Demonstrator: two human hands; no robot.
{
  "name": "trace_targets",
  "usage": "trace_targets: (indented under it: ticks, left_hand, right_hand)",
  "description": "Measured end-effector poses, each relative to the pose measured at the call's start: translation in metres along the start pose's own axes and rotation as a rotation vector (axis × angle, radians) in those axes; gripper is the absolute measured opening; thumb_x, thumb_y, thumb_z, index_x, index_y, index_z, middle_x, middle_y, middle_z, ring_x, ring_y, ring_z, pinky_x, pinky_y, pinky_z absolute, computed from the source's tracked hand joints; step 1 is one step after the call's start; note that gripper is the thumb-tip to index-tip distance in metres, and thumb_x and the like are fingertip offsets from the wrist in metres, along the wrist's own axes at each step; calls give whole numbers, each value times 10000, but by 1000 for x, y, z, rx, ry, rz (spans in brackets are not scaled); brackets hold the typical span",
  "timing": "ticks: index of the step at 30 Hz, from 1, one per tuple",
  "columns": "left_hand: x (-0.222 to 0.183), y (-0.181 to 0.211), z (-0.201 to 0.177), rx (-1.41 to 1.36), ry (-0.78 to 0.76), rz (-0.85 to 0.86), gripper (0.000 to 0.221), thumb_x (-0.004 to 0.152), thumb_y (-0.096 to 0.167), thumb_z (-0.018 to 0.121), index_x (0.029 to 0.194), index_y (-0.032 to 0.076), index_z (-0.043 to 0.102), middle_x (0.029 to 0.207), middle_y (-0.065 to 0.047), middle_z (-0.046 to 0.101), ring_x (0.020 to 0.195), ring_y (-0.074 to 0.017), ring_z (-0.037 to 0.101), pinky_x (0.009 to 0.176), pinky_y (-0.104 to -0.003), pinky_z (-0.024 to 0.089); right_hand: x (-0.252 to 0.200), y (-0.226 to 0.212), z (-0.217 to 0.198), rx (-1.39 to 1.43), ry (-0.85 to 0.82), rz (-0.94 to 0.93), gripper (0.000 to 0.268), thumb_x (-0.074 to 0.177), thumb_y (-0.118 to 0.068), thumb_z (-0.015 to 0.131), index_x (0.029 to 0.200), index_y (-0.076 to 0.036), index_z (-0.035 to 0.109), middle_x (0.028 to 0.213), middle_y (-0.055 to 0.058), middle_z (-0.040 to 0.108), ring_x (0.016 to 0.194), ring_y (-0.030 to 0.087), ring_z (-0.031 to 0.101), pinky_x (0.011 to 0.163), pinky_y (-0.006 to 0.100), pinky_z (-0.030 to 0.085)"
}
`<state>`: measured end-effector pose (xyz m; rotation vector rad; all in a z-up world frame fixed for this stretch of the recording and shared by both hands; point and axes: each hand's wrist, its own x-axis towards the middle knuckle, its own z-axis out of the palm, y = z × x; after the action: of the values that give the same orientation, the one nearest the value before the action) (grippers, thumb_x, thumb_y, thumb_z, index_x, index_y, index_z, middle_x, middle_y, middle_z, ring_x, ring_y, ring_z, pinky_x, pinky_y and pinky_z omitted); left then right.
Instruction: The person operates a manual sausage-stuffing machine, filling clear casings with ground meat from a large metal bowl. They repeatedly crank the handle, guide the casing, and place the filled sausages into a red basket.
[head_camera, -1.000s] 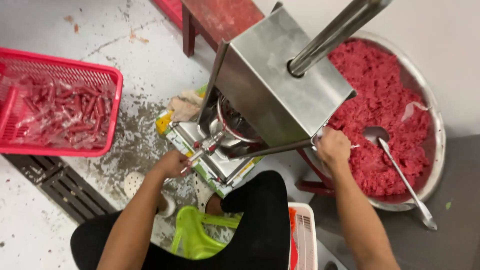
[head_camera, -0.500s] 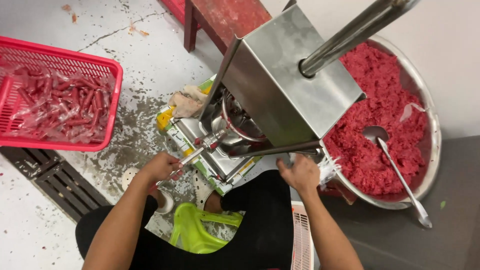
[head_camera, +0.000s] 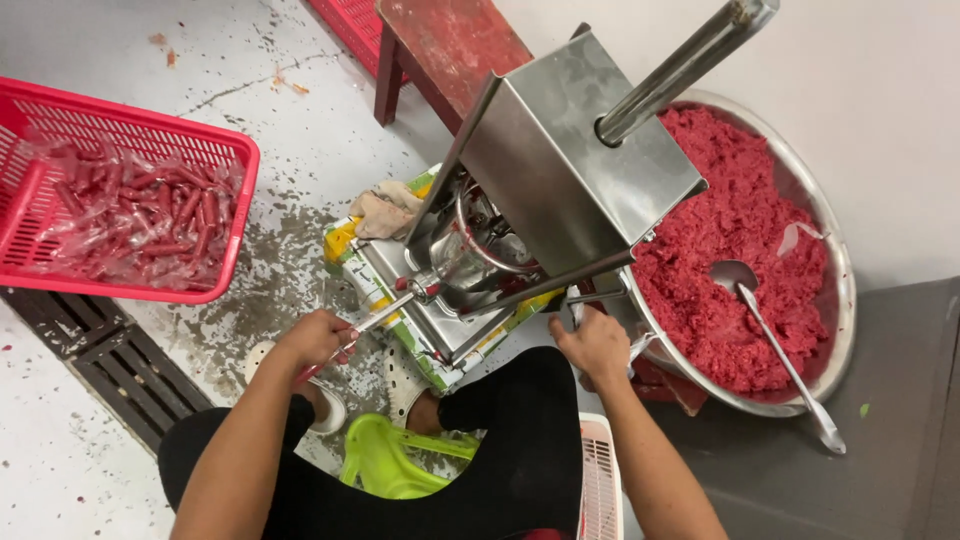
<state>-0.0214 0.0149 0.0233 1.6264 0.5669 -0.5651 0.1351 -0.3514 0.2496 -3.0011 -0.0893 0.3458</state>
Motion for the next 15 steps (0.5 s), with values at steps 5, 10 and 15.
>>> trace_targets:
  ticks: [5,10,15]
  left_hand:
    - [-15,-2,9,309,102,51,346,1002,338,587,941,112,841,696,-104,792,769,-243,800,850,-376,584]
    - [-41,4,23,582,156,44,455,1077,430,378,1153,120,703,971,-156,745,959,-324,700,850,-455,568]
    - [-71,37,34,834,111,-77,227,1072,106,429,1206,118,612,996,-67,720,812,-189,711,706,-323,637]
  right_hand:
    - [160,181,51,-673,1058,-555,583,723,-690,732,717,-129,571,630,132,566,577,330,673,537,432,560]
    - [93,74,-224,-320,319,10,602,1006,-547,626,929,31,777,873,244,748,884,389,698,777,524,531]
    - [-86,-47,-306,-80,-88,4,350,1061,-279,569,1137,-47,820,1079,180,836,988,322,748,950,474,540]
